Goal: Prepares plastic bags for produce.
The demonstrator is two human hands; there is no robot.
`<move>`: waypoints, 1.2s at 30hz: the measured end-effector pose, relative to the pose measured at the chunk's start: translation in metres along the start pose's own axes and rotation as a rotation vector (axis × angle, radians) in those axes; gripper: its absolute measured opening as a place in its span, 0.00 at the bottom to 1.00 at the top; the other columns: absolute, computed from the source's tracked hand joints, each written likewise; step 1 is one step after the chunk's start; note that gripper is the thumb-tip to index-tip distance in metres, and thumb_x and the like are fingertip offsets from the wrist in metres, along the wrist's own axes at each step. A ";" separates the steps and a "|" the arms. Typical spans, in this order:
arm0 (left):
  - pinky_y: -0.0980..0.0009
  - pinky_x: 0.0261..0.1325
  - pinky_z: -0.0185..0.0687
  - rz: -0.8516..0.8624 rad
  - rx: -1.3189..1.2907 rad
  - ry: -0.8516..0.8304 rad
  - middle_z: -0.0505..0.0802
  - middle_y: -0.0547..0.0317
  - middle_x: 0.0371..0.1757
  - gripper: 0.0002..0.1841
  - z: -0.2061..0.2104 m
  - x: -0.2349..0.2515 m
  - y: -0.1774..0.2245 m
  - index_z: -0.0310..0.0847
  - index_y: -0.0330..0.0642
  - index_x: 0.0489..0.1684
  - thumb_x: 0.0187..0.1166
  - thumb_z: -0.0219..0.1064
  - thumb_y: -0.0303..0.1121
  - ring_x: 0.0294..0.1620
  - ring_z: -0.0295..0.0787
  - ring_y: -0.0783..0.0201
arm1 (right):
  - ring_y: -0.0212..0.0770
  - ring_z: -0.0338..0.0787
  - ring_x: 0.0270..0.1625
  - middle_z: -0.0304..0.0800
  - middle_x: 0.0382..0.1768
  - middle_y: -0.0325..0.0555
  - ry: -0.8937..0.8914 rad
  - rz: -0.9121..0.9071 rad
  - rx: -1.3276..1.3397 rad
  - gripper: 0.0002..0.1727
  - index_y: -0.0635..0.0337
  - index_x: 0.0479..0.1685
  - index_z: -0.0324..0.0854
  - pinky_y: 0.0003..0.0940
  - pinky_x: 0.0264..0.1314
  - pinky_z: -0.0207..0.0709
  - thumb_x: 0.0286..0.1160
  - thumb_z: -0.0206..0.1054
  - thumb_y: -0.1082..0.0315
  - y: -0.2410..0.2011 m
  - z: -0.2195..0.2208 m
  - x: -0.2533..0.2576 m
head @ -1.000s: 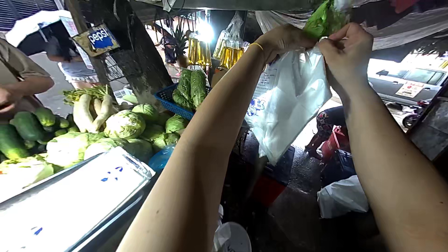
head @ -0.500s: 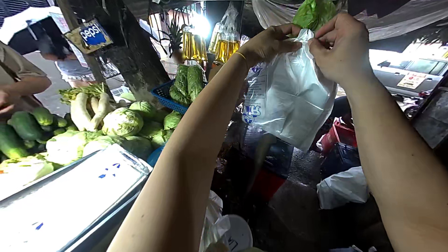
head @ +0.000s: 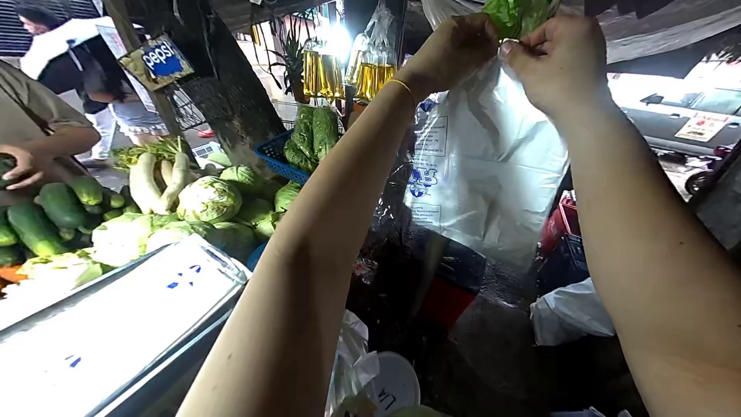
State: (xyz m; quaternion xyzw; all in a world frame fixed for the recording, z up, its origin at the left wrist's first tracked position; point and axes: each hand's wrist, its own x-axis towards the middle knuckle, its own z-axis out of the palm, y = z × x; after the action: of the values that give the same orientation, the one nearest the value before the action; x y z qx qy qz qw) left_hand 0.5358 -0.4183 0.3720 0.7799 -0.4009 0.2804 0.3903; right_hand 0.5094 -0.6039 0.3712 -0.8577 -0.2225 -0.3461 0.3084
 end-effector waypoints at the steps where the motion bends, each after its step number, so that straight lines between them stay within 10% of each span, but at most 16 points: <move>1: 0.82 0.46 0.79 -0.015 0.005 -0.024 0.87 0.66 0.35 0.04 0.001 0.000 0.001 0.80 0.36 0.44 0.86 0.61 0.26 0.35 0.82 0.82 | 0.44 0.90 0.55 0.91 0.54 0.56 0.000 -0.001 0.026 0.24 0.68 0.60 0.83 0.46 0.66 0.78 0.82 0.68 0.54 0.003 0.000 0.002; 9: 0.78 0.47 0.83 -0.147 -0.334 -0.038 0.89 0.66 0.39 0.07 0.002 -0.002 0.000 0.81 0.39 0.53 0.89 0.59 0.30 0.39 0.86 0.78 | 0.39 0.90 0.55 0.90 0.55 0.52 0.093 -0.076 0.062 0.25 0.65 0.62 0.82 0.40 0.66 0.80 0.85 0.62 0.50 0.000 -0.001 0.012; 36: 0.74 0.59 0.81 -0.095 0.072 0.237 0.90 0.53 0.48 0.10 0.015 -0.012 0.015 0.84 0.32 0.53 0.82 0.66 0.27 0.51 0.86 0.70 | 0.30 0.90 0.40 0.92 0.36 0.40 0.128 0.088 0.456 0.07 0.59 0.37 0.89 0.30 0.51 0.85 0.69 0.77 0.65 -0.005 0.017 0.034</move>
State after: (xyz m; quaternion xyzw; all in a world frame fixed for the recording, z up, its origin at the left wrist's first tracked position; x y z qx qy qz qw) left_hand 0.5191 -0.4317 0.3607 0.7731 -0.3042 0.3661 0.4193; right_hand 0.5364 -0.5829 0.3883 -0.7511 -0.2373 -0.3269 0.5222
